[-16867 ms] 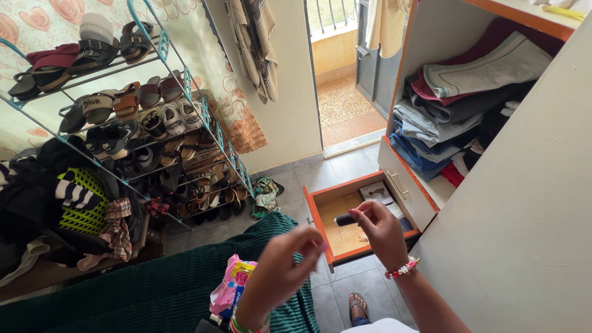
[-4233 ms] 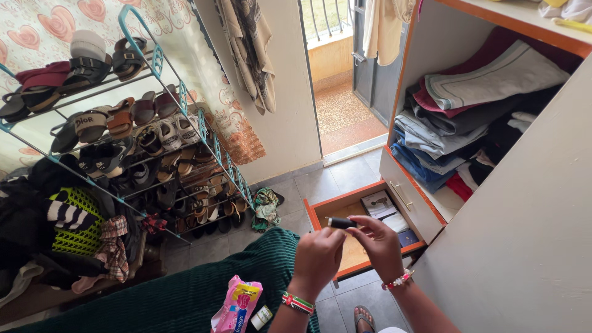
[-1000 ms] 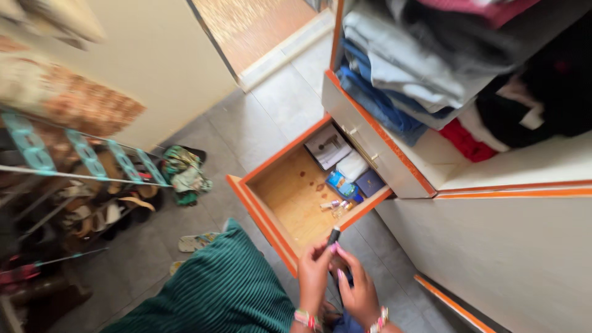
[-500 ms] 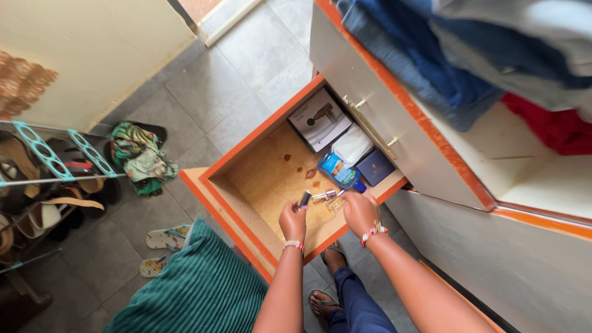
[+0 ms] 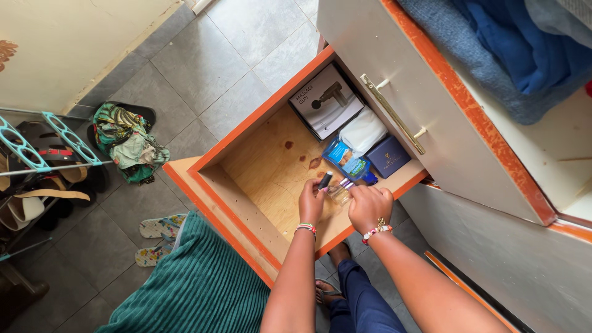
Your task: The person organizes personal items by picking them up from a green bedspread and placing them into an open drawer. The items handled include a massage gun box, a blue box, a white cloth, a blue bottle, and several small cosmetic bottles. The person also handles a phone case and a scrunchie, placing them into the drawer.
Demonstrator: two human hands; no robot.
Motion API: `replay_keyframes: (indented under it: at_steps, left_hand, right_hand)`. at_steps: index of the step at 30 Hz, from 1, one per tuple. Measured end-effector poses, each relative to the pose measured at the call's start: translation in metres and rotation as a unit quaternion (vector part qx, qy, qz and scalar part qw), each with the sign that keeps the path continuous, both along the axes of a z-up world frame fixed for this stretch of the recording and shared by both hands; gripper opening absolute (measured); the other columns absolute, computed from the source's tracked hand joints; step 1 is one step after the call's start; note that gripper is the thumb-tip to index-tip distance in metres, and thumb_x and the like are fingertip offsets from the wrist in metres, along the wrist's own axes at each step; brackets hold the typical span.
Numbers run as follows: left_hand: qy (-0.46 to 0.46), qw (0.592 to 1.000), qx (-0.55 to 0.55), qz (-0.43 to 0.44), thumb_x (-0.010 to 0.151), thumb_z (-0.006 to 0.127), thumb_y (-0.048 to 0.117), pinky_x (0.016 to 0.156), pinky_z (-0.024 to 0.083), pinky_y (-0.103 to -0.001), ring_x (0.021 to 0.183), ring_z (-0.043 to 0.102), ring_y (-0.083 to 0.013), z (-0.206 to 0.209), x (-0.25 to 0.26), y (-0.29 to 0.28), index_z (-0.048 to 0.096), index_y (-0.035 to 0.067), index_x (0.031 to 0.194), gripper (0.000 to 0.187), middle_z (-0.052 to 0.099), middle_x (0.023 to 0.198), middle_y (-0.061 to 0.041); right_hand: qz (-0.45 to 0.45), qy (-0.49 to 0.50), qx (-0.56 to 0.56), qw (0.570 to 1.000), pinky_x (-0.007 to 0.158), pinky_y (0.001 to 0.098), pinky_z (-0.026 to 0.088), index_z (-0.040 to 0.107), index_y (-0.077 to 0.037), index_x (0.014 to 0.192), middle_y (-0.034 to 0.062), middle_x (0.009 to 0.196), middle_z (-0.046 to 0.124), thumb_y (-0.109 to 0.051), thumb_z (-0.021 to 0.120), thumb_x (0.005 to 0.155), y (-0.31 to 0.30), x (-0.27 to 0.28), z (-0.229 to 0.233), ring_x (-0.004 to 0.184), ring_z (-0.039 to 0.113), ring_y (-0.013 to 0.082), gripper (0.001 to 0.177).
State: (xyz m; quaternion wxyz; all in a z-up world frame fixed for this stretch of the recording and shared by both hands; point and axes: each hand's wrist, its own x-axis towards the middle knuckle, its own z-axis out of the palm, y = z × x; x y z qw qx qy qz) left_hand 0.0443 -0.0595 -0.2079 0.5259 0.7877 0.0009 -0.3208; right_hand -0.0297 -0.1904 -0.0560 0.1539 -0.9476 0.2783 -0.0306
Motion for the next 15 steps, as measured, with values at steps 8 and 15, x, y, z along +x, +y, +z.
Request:
replay_keyframes:
  at_steps: [8,15]
  left_hand:
    - [-0.15,0.976,0.147,-0.053,0.077,0.084,0.01,0.088,0.05,-0.043,0.1,0.062,-0.0312,0.035,0.007,0.007,0.072,0.011,0.101,0.027,0.064,0.102,-0.012]
    - [-0.105,0.972,0.19,-0.091,0.078,0.084,0.016,0.091,0.05,-0.042,0.102,0.061,-0.0286,0.036,0.012,-0.018,0.072,0.019,0.108,0.032,0.063,0.104,-0.007]
  right_hand:
    - [-0.005,-0.023,-0.003,1.0,0.082,0.0421,0.039,0.066,-0.017,0.07,-0.0014,0.074,0.068,-0.012,0.065,0.077,0.001,0.0,-0.006,0.079,0.066,0.0205,0.009]
    - [-0.003,-0.014,-0.002,1.0,0.082,0.0418,0.04,0.066,-0.016,0.07,-0.0008,0.074,0.068,-0.013,0.066,0.076,0.001,-0.001,-0.005,0.079,0.065,0.0209,0.007]
